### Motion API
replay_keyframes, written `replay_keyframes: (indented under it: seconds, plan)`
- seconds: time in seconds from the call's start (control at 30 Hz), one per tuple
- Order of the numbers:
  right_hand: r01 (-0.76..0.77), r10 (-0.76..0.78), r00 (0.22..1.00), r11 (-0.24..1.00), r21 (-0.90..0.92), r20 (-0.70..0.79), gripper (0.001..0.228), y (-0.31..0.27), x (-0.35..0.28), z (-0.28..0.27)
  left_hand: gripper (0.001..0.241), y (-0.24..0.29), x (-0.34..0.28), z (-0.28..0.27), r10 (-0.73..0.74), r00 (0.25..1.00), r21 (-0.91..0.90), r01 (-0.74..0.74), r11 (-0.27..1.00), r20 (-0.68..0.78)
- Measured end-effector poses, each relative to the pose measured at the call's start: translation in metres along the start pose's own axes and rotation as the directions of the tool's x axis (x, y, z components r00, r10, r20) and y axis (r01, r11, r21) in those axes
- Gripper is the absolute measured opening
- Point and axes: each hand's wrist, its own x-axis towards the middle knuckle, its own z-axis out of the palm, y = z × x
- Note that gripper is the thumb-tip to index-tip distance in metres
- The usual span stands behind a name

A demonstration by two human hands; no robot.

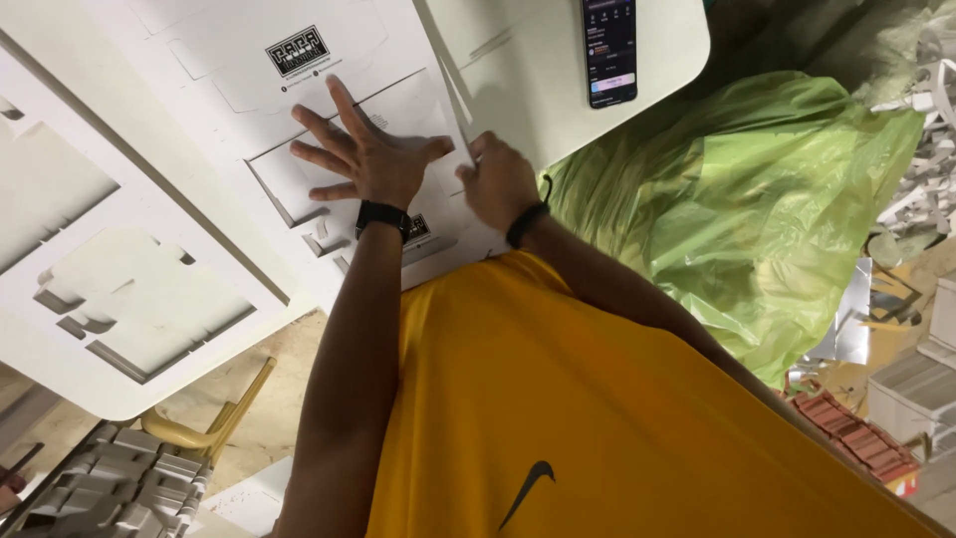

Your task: Punching out cardboard box templates from a sheet and folding them into finished boxes.

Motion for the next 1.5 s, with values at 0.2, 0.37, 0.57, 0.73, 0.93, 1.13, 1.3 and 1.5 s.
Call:
replay_keyframes:
  seconds: [0.2,0.37,0.57,0.73,0.93,1.13,1.3,1.5]
  plan:
    - [-0.032,0.026,0.998,0.994,0.107,0.065,0.039,0.021,0.011,-0.01,0.177,-0.02,0.009,0.019,0.099,0.99,-0.005,-0.1,0.995,-0.096]
    - [-0.082,0.06,0.993,0.971,0.223,0.102,0.042,0.031,0.012,-0.016,0.167,-0.045,-0.005,0.017,0.292,0.956,-0.104,-0.293,0.951,-0.025]
    - [-0.137,0.125,0.988,0.979,0.154,0.088,0.034,0.036,0.022,-0.006,0.161,-0.014,-0.028,-0.006,0.112,0.982,0.026,-0.117,0.993,0.153]
    - [-0.112,0.105,0.991,0.99,0.09,0.081,0.033,0.035,0.029,-0.001,0.168,-0.02,-0.019,0.008,0.079,0.991,0.127,-0.093,0.988,0.111]
    - [-0.329,0.318,0.937,0.942,0.062,0.141,0.033,0.006,0.018,-0.021,0.167,-0.022,-0.016,0.006,0.087,0.986,0.147,-0.108,0.983,0.142]
    - [-0.327,0.314,0.94,0.941,0.087,0.134,0.036,0.003,0.016,-0.02,0.176,-0.041,-0.007,0.022,0.197,0.972,0.091,-0.209,0.974,0.125]
    - [-0.422,0.413,0.903,0.904,0.066,0.119,0.033,-0.009,0.015,-0.022,0.176,-0.038,-0.005,0.028,0.161,0.98,0.121,-0.175,0.977,0.116]
    - [-0.331,0.326,0.94,0.943,0.037,0.104,0.021,0.007,0.016,-0.015,0.178,-0.039,-0.008,0.034,0.179,0.98,0.151,-0.191,0.97,0.086]
